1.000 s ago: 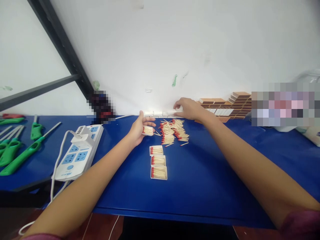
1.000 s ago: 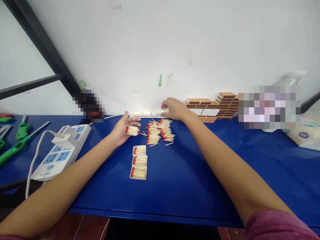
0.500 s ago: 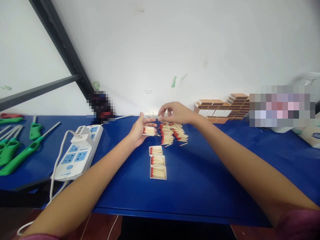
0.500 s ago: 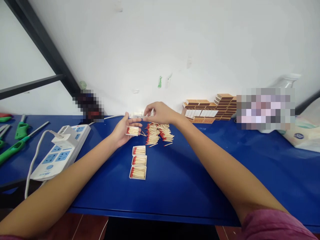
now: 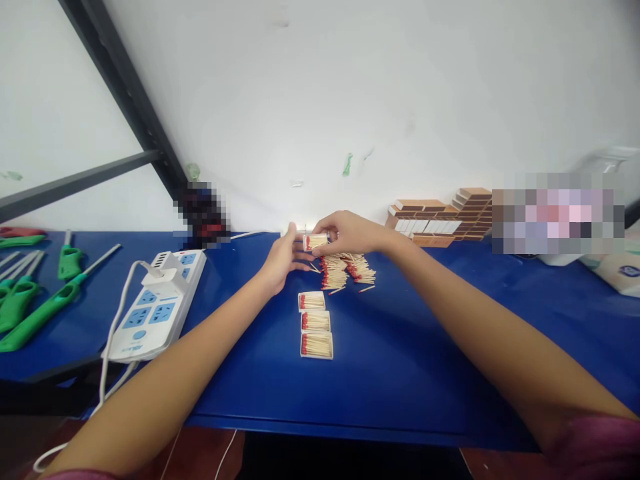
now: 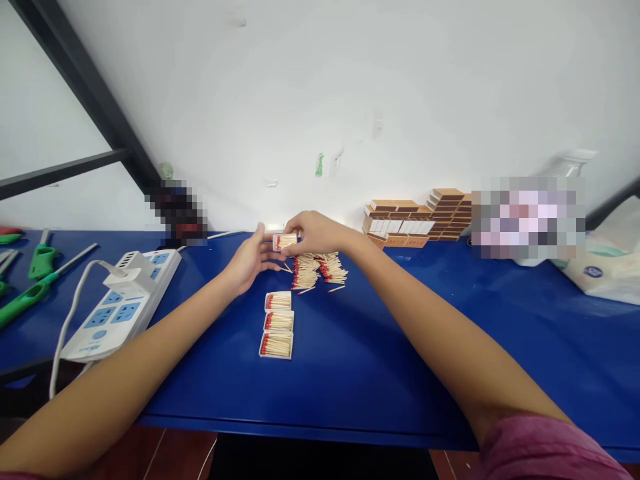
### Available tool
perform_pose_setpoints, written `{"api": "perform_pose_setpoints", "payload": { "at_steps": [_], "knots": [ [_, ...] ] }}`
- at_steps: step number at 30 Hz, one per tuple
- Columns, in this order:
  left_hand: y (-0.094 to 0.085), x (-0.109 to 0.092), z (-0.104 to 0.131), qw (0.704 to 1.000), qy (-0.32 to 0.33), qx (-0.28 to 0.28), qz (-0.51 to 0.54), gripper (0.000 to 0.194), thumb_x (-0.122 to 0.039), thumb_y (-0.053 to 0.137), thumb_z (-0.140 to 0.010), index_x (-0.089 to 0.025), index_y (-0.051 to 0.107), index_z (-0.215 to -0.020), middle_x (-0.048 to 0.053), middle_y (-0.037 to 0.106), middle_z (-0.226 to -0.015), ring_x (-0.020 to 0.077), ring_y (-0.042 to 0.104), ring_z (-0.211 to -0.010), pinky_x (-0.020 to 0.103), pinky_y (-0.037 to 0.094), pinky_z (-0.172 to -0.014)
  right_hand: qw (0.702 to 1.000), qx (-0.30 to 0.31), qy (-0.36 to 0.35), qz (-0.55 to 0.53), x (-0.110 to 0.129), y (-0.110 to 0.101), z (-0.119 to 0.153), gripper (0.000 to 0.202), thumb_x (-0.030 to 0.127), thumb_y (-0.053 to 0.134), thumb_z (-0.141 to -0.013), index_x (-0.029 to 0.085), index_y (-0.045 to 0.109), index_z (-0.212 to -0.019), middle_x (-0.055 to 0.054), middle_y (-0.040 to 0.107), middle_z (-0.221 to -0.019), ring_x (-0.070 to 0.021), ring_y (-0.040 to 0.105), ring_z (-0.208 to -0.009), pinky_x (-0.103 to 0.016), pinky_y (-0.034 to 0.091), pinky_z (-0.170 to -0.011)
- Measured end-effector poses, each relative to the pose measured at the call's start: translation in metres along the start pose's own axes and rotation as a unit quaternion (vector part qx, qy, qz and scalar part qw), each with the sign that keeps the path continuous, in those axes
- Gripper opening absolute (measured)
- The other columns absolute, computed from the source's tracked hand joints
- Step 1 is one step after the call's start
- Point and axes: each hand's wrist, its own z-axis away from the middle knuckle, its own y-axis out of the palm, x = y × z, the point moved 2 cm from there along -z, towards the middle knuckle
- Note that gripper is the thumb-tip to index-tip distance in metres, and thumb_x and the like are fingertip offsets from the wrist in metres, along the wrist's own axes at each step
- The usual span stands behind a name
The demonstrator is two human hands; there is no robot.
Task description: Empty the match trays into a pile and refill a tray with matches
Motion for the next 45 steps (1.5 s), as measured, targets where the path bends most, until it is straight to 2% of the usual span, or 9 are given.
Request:
{"api": "perform_pose_setpoints", "payload": {
  "at_steps": [4, 8, 13, 18, 24, 28, 32, 39, 45],
  "knots": [
    [0.000, 0.005, 0.000, 0.993, 0.023, 0.017, -0.119, 0.033, -0.047, 0.070, -0.094, -0.014, 0.072, -0.096, 0.012, 0.077, -0.096, 0.0104, 0.060, -0.058, 0.022, 0.043, -0.047, 0.998, 0.027, 0.047, -0.041, -0.027, -0.011, 0.004, 0.043, 0.050, 0.076, -0.080, 0.013, 0.078, -0.101, 0.001, 0.059, -0.066, -0.0120, 0.046, -0.061, -0.028, 0.030, -0.059],
    [0.003, 0.010, 0.001, 0.990, 0.015, 0.068, -0.126, 0.033, -0.045, 0.073, -0.092, -0.012, 0.074, -0.096, 0.013, 0.078, -0.095, 0.0091, 0.059, -0.058, 0.021, 0.043, -0.049, 0.995, 0.056, 0.035, -0.072, -0.029, -0.009, 0.006, 0.044, 0.053, 0.076, -0.080, 0.014, 0.078, -0.100, 0.001, 0.059, -0.066, -0.0116, 0.043, -0.061, -0.028, 0.030, -0.059],
    [0.003, 0.011, 0.001, 0.990, -0.006, 0.070, -0.125, 0.036, -0.048, 0.074, -0.089, -0.012, 0.075, -0.092, 0.015, 0.079, -0.097, 0.0091, 0.059, -0.057, 0.021, 0.043, -0.050, 0.986, 0.069, 0.050, -0.140, -0.032, -0.003, 0.004, 0.048, 0.064, 0.073, -0.084, 0.017, 0.075, -0.093, -0.003, 0.064, -0.074, -0.0123, 0.049, -0.063, -0.027, 0.033, -0.056],
    [0.003, 0.007, 0.001, 0.985, 0.036, 0.074, -0.154, 0.040, -0.052, 0.074, -0.087, -0.013, 0.076, -0.096, 0.013, 0.080, -0.097, 0.0089, 0.057, -0.057, 0.021, 0.040, -0.048, 0.920, 0.106, 0.211, -0.313, -0.052, 0.006, 0.002, 0.056, 0.073, 0.056, -0.093, 0.018, 0.067, -0.090, 0.000, 0.054, -0.060, -0.0077, 0.035, -0.045, -0.023, 0.023, -0.040],
    [0.004, 0.003, 0.004, 0.977, 0.056, 0.067, -0.193, 0.039, -0.052, 0.071, -0.088, -0.013, 0.077, -0.086, 0.011, 0.078, -0.088, 0.0075, 0.052, -0.053, 0.021, 0.037, -0.047, 0.831, 0.191, 0.226, -0.471, -0.052, 0.017, 0.000, 0.051, 0.049, 0.034, -0.111, 0.012, 0.068, -0.100, -0.011, 0.070, -0.090, -0.0057, 0.050, -0.053, -0.014, 0.037, -0.040],
    [0.005, 0.004, 0.004, 0.978, 0.047, 0.068, -0.192, 0.036, -0.050, 0.073, -0.088, -0.014, 0.077, -0.087, 0.010, 0.078, -0.085, 0.0073, 0.053, -0.052, 0.020, 0.037, -0.046, 0.799, 0.200, 0.241, -0.513, -0.054, 0.023, -0.002, 0.043, 0.044, 0.036, -0.111, 0.013, 0.065, -0.100, -0.007, 0.066, -0.085, -0.0045, 0.045, -0.050, -0.012, 0.032, -0.035],
    [0.003, 0.002, 0.002, 0.978, 0.054, 0.040, -0.196, 0.032, -0.046, 0.070, -0.092, -0.014, 0.076, -0.096, 0.008, 0.077, -0.085, 0.0070, 0.053, -0.049, 0.020, 0.037, -0.045, 0.815, 0.205, 0.244, -0.484, -0.062, 0.019, -0.001, 0.049, 0.050, 0.033, -0.110, 0.013, 0.061, -0.096, -0.004, 0.059, -0.077, -0.0026, 0.027, -0.043, -0.014, 0.017, -0.032],
    [-0.001, 0.001, -0.002, 0.974, 0.064, 0.020, -0.217, 0.033, -0.043, 0.061, -0.097, -0.013, 0.075, -0.096, 0.008, 0.075, -0.082, 0.0069, 0.052, -0.047, 0.021, 0.035, -0.044, 0.915, 0.113, 0.222, -0.317, -0.073, -0.006, 0.013, 0.049, 0.067, 0.064, -0.092, 0.019, 0.055, -0.084, 0.007, 0.038, -0.056, -0.0070, 0.025, -0.048, -0.021, 0.018, -0.041],
    [-0.003, 0.003, -0.004, 0.972, 0.081, 0.033, -0.216, 0.039, -0.052, 0.066, -0.091, -0.015, 0.076, -0.092, 0.008, 0.075, -0.079, 0.0076, 0.050, -0.046, 0.022, 0.034, -0.044, 0.964, 0.071, 0.154, -0.207, -0.066, -0.017, 0.017, 0.052, 0.065, 0.079, -0.078, 0.018, 0.073, -0.100, -0.002, 0.063, -0.074, -0.0114, 0.046, -0.061, -0.027, 0.032, -0.053]
  ]
}}
